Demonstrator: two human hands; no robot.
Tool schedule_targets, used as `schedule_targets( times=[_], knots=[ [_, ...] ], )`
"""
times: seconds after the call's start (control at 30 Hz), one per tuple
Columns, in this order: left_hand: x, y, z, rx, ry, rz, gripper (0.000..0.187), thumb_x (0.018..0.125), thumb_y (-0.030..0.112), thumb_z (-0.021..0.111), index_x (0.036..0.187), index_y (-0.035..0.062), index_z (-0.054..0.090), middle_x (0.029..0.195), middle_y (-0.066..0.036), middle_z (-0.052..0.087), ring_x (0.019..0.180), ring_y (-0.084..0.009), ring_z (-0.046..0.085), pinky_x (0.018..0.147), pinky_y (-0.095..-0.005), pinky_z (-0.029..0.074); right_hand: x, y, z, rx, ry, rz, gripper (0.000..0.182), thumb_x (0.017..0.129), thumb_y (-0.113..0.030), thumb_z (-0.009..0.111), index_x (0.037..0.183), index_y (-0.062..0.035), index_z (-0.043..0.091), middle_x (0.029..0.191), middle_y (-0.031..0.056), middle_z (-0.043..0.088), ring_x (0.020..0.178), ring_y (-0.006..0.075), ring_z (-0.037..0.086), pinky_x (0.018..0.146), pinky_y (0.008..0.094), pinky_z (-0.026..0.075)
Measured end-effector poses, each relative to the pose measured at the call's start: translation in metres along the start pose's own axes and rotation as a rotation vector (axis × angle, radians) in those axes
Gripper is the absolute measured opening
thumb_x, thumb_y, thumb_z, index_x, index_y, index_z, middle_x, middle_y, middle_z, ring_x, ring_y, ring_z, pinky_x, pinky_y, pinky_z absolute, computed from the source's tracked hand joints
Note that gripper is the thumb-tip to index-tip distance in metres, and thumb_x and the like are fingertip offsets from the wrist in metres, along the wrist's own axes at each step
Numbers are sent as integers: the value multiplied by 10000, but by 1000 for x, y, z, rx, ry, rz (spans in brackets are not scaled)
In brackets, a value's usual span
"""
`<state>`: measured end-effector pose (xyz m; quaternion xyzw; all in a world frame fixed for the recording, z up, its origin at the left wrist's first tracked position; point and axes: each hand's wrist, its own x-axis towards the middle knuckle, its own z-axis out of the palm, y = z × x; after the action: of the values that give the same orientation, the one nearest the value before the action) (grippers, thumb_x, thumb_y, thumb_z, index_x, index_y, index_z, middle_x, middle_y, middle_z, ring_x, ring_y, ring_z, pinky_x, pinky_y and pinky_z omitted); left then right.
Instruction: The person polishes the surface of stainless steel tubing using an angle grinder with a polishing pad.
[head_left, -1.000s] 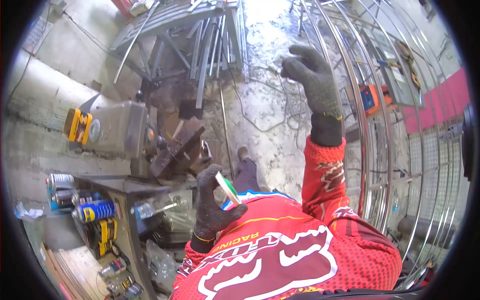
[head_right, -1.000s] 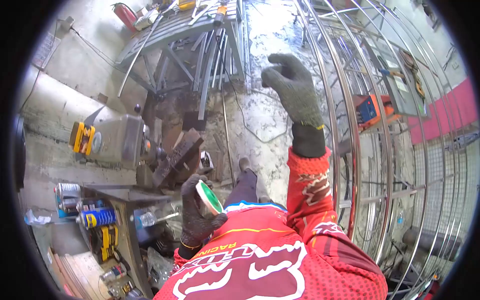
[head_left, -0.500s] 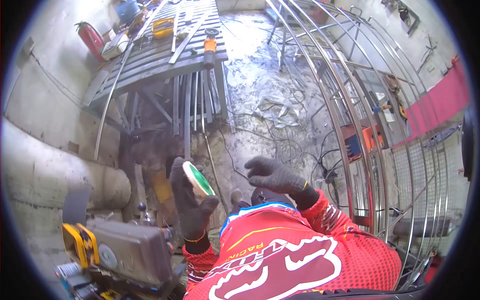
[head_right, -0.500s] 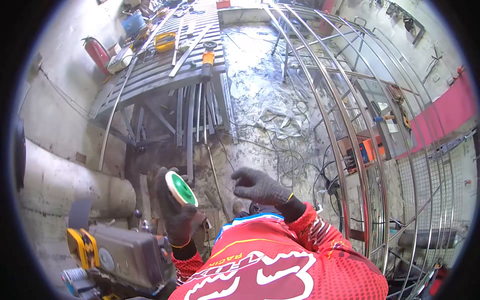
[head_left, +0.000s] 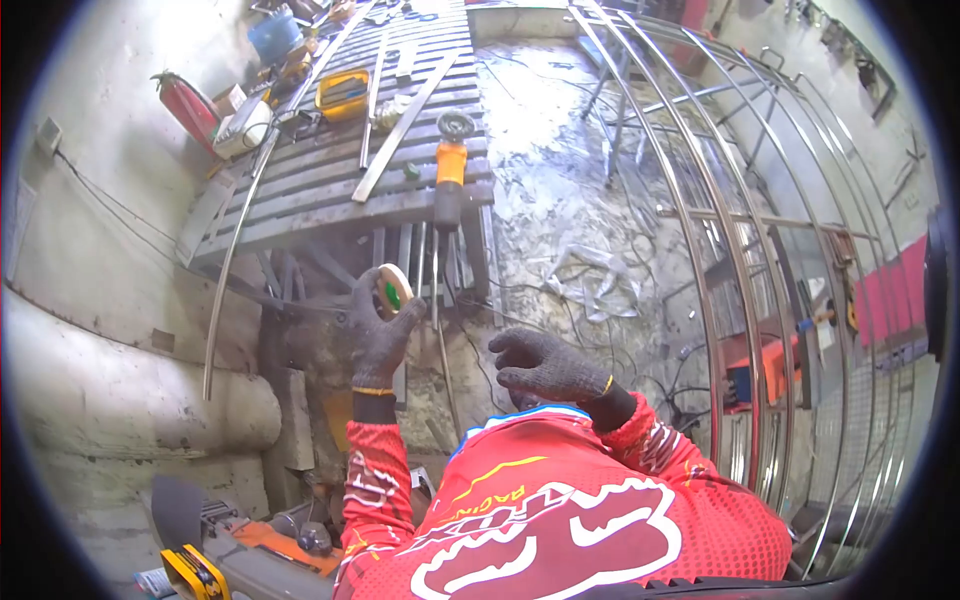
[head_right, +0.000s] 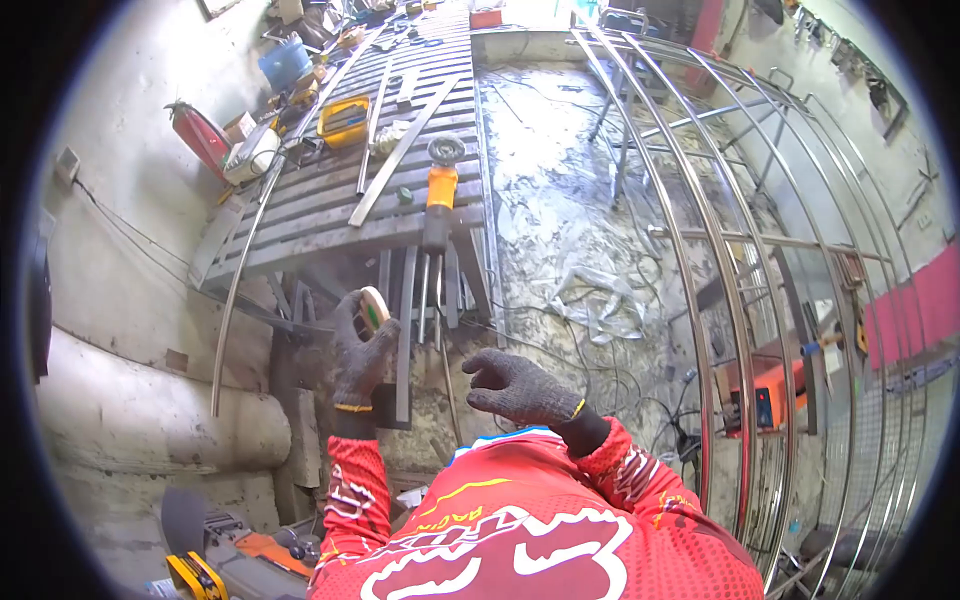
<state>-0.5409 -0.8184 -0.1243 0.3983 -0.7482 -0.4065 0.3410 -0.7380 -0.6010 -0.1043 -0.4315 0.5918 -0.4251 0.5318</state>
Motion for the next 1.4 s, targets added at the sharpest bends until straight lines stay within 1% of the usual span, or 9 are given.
schedule_targets(
  times=[0.33,0.57,0.67,0.73,0.93,0.97,1.1,1.2,1.4],
  knots=[
    [217,-63,73,663,-130,-17,733,690,377,873,1292,84,575,1243,-198,599,1152,-374,591,971,-453,493,72,-22,-106,86,110,-29,458,885,-204,754,1285,-49,593,991,86,687,929,165,664,848,335,549],
    [254,-93,92,793,-229,55,635,679,436,867,1157,88,635,1210,-173,617,1141,-366,583,973,-487,478,89,-1,-123,147,410,109,440,876,-194,754,1263,-29,623,1016,104,714,936,176,687,842,341,570],
    [237,-83,96,486,31,332,548,772,312,832,1193,26,630,1238,-198,589,1164,-395,559,1004,-512,443,104,1,-122,261,481,156,438,874,-195,746,1250,-10,620,988,111,720,896,177,695,836,341,574],
    [215,-51,113,167,-178,-60,732,751,357,844,1327,26,537,1310,-222,534,1193,-425,539,1038,-527,428,118,4,-118,222,488,168,432,871,-204,747,1239,-12,626,994,106,720,889,169,693,825,331,570],
    [202,-72,147,389,-379,-185,1106,711,370,843,1539,43,188,1362,-284,466,1223,-448,516,1100,-516,395,177,-12,-127,170,373,162,453,878,-91,742,1293,-12,579,1055,86,685,975,155,654,857,311,553],
    [200,-70,152,409,-186,-59,819,702,267,831,1361,22,412,1119,-205,567,1019,-345,620,914,-487,521,186,-13,-130,232,360,128,449,882,-96,742,1289,-4,578,1057,87,683,971,156,655,855,309,552],
    [213,-35,123,-335,-421,-431,645,697,94,727,1270,30,437,958,-78,578,747,-151,631,569,-293,550,208,-8,-137,494,280,138,419,916,-126,713,1282,26,574,1075,100,682,988,195,675,852,335,573],
    [209,-20,100,-459,-492,-383,662,683,79,720,1280,26,438,966,-81,574,743,-160,618,585,-305,551,217,-18,-141,613,270,96,459,963,-295,676,1288,13,575,1141,134,678,1025,259,694,898,420,577],
    [206,51,60,-726,-854,-413,849,660,101,820,1406,45,418,1136,-79,578,955,-169,604,820,-341,545,257,-74,-138,1690,37,-157,682,997,-614,419,1283,-18,585,1222,201,673,1125,409,648,1010,564,484]
  ],
)
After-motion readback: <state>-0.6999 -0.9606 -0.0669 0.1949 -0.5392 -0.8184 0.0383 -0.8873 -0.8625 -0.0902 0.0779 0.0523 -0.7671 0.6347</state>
